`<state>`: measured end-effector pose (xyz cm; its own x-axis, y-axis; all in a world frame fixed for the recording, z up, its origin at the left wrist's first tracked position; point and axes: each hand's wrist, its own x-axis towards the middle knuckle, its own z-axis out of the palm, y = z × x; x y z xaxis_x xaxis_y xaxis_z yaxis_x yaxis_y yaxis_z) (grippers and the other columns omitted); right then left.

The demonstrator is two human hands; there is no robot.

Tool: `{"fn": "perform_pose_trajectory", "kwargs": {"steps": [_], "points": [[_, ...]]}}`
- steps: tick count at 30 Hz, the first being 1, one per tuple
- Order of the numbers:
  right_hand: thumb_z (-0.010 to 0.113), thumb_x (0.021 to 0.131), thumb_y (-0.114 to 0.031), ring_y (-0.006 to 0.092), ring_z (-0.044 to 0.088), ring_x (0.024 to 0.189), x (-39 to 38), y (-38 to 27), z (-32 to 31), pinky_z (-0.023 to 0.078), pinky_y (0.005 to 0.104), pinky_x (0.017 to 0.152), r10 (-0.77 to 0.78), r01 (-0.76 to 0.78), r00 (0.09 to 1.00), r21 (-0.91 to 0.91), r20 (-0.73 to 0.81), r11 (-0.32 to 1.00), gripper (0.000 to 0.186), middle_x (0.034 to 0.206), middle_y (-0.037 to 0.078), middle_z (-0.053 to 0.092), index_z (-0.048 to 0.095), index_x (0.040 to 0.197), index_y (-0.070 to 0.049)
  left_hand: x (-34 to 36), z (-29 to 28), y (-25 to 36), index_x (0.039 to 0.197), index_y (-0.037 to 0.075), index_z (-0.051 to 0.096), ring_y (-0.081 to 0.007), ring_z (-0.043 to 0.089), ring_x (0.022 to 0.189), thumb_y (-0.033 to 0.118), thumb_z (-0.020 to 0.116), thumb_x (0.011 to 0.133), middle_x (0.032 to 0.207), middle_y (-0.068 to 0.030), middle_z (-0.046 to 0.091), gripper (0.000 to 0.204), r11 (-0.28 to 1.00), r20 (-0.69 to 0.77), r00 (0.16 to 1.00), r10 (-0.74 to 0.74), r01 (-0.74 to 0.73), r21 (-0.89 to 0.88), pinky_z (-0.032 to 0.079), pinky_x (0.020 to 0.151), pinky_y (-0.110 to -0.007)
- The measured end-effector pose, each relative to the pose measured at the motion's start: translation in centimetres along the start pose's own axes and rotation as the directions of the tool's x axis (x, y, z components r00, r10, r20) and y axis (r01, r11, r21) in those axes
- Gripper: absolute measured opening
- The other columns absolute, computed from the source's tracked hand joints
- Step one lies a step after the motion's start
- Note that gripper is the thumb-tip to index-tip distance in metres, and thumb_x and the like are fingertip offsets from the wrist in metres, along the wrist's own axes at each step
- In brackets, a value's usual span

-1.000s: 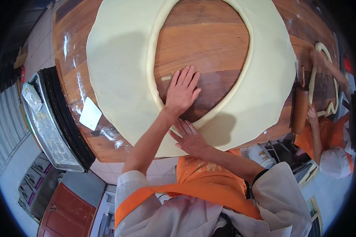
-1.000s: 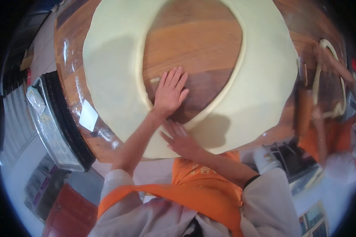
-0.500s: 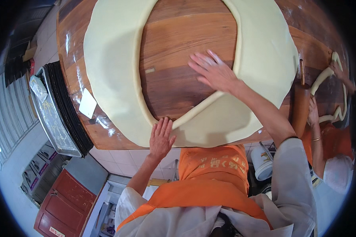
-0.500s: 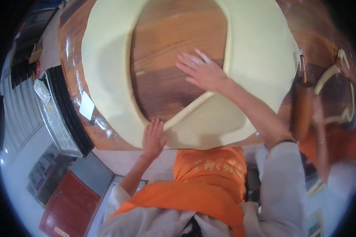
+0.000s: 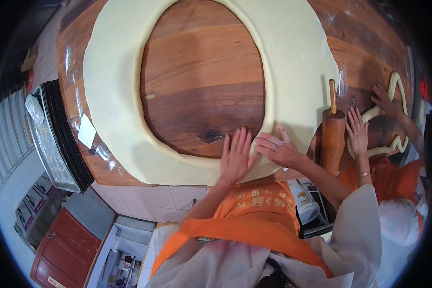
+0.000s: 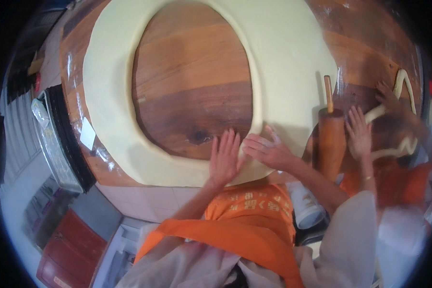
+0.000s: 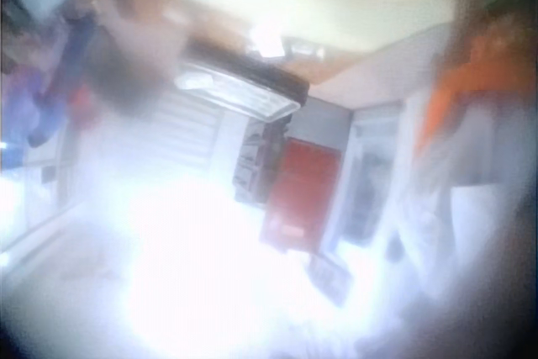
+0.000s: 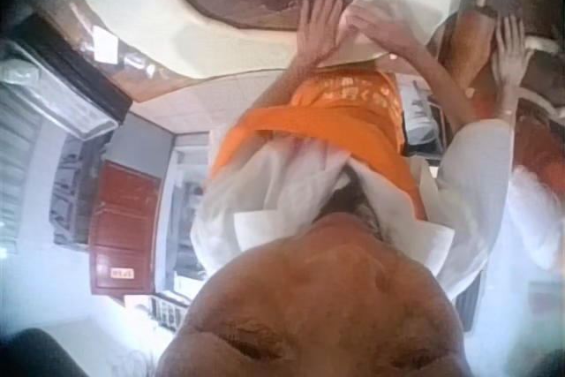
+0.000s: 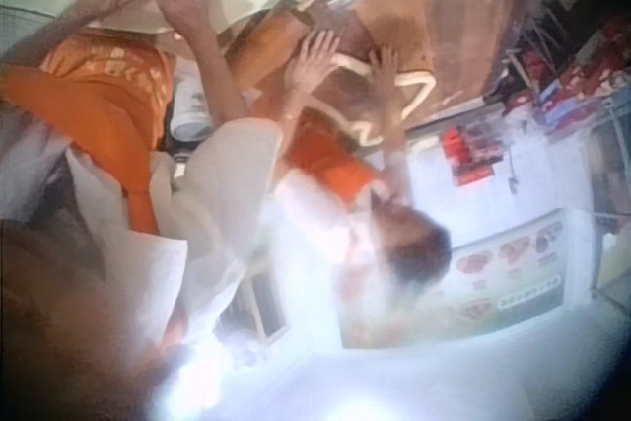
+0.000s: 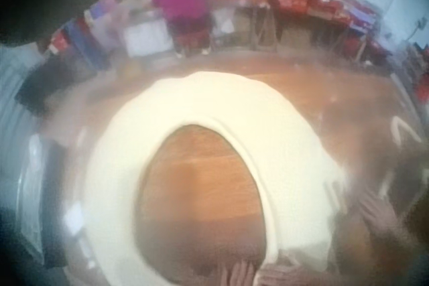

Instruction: The person kneads a large piece of dough by hand on a floured wooden table, rolls it out into a large thin circle using a rolling pin, cuts a hole in the center, stretches it into a large ring, and then cuts the ring into segments with a scraper.

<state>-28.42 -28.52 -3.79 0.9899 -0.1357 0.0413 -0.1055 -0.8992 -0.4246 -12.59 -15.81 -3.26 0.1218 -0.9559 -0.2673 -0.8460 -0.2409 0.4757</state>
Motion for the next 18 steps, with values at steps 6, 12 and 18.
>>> {"fn": "perform_pose_trajectory", "kwargs": {"steps": [6,12,18], "points": [[0.060,0.078,-0.022,0.0202,0.036,0.125,14.7,3.5,-1.5,0.026,0.0421,0.106,-0.004,0.012,0.994,0.075,-0.111,0.997,0.046,0.128,0.004,0.045,0.049,0.122,-0.009,-5.0,3.8,4.0,0.130,0.002,0.034,-0.0291,0.029,0.130,0.027,0.056,0.080,0.138,-0.0172,0.032,0.060,0.995,0.004,0.995,-0.099,0.099,0.021,0.023,0.106,-0.043],[0.049,0.087,-0.037,0.0178,0.027,0.131,14.9,11.4,-1.7,0.020,0.0402,0.109,-0.106,0.111,0.993,-0.101,0.055,0.989,0.052,0.140,0.004,0.034,0.038,0.132,-0.012,-4.8,3.3,4.0,0.132,0.002,0.033,-0.0278,0.028,0.130,0.031,0.057,0.079,0.139,-0.0170,0.030,0.065,0.997,0.065,0.997,-0.048,0.052,-0.063,0.020,0.107,-0.043],[0.051,0.085,-0.038,0.0171,0.028,0.130,6.3,13.3,-7.8,0.017,0.0438,0.109,0.098,-0.044,0.945,-0.177,0.311,0.983,0.056,0.140,0.004,0.034,0.038,0.133,-0.012,7.3,-3.1,-0.4,0.135,0.003,0.030,-0.0263,0.021,0.133,0.040,0.056,0.080,0.144,-0.0137,0.024,0.072,0.951,0.101,0.946,0.307,-0.309,0.015,0.014,0.109,-0.042]]}}
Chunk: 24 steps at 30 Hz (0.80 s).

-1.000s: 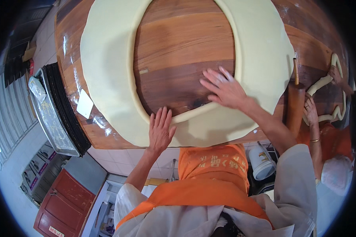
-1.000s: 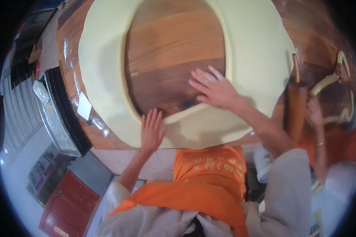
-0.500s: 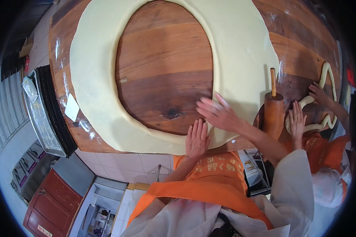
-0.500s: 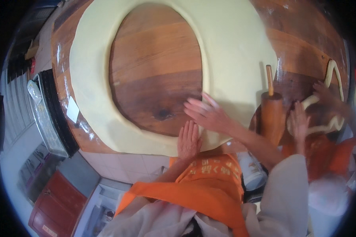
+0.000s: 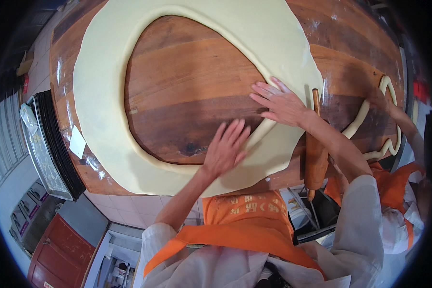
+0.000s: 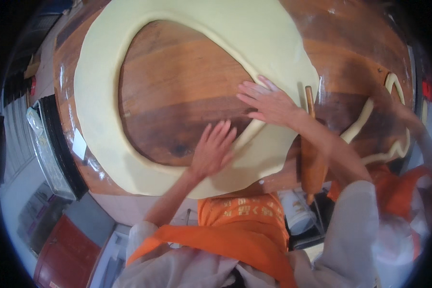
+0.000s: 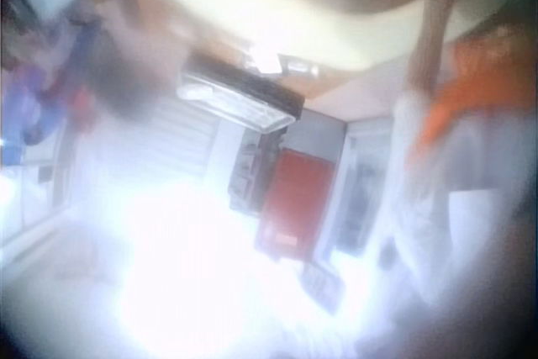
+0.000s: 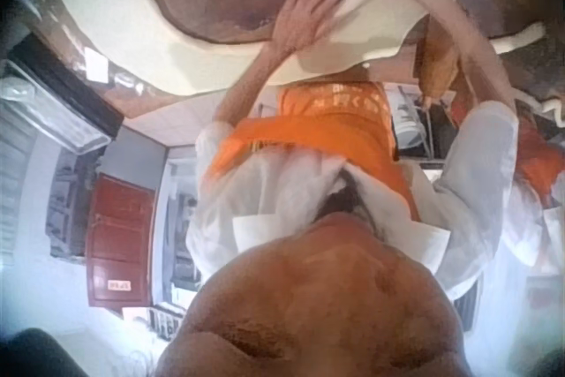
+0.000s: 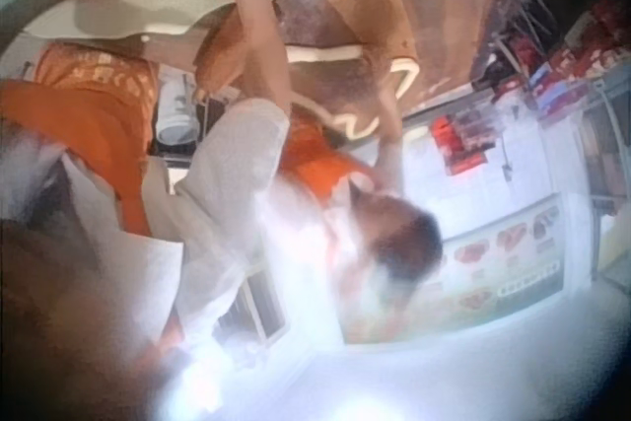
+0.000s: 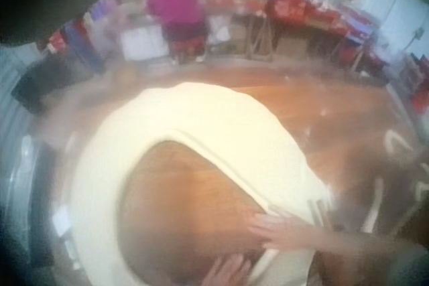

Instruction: The person kneads a large piece of dough by hand on a floured wooden table, rolls it out into a large thin circle using a rolling pin, cuts a hole in the center, stretches it into a large ring, and then cuts the ring into segments with a scraper.

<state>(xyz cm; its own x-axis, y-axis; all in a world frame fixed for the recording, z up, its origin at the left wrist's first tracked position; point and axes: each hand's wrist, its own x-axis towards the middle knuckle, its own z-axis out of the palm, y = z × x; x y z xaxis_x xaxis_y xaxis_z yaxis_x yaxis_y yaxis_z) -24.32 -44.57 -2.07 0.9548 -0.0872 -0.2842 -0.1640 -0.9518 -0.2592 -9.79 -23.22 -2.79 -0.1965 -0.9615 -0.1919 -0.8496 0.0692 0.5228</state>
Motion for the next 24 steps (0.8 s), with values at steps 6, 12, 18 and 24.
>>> {"fn": "perform_pose_trajectory", "kwargs": {"steps": [6,12,18,24], "points": [[0.051,0.085,-0.036,0.0186,0.022,0.134,-4.1,-0.5,-1.2,0.009,0.0492,0.110,0.213,-0.214,0.962,-0.011,0.169,0.977,0.062,0.143,0.005,0.028,0.029,0.136,-0.008,6.2,4.2,6.1,0.130,-0.006,0.031,-0.0349,0.025,0.130,0.032,0.060,0.077,0.138,-0.0224,0.029,0.071,0.921,-0.170,0.985,-0.029,-0.040,-0.387,0.017,0.108,-0.044],[0.055,0.083,-0.026,0.0308,0.020,0.134,2.7,-8.8,1.7,0.013,0.0467,0.109,0.528,-0.485,0.844,0.283,-0.098,0.828,0.066,0.142,0.019,0.024,0.026,0.135,0.002,5.4,8.8,9.7,0.136,-0.002,0.024,-0.0271,0.019,0.134,0.040,0.038,0.086,0.144,-0.0145,0.022,0.067,0.975,-0.167,0.981,-0.094,0.057,-0.215,0.013,0.110,-0.040],[0.049,0.088,-0.030,0.0367,0.010,0.135,12.7,-4.0,2.9,0.007,0.0504,0.108,0.810,-0.739,0.456,0.350,-0.368,0.575,0.071,0.143,0.026,0.013,0.014,0.137,0.008,5.3,6.6,7.2,0.132,0.001,0.035,-0.0300,0.021,0.133,0.025,0.051,0.082,0.141,-0.0169,0.026,0.058,0.913,-0.198,0.979,0.052,-0.127,-0.388,0.017,0.108,-0.044],[0.042,0.089,-0.041,0.0330,0.019,0.134,9.8,6.3,1.0,0.010,0.0634,0.102,0.840,-0.911,0.276,0.151,-0.468,0.383,0.056,0.143,0.012,0.026,0.031,0.137,-0.014,8.7,-3.8,-6.4,0.125,0.001,0.043,-0.0338,0.030,0.127,0.017,0.055,0.079,0.133,-0.0211,0.036,0.051,0.999,-0.239,0.970,0.048,-0.048,0.005,0.020,0.106,-0.049]]}}
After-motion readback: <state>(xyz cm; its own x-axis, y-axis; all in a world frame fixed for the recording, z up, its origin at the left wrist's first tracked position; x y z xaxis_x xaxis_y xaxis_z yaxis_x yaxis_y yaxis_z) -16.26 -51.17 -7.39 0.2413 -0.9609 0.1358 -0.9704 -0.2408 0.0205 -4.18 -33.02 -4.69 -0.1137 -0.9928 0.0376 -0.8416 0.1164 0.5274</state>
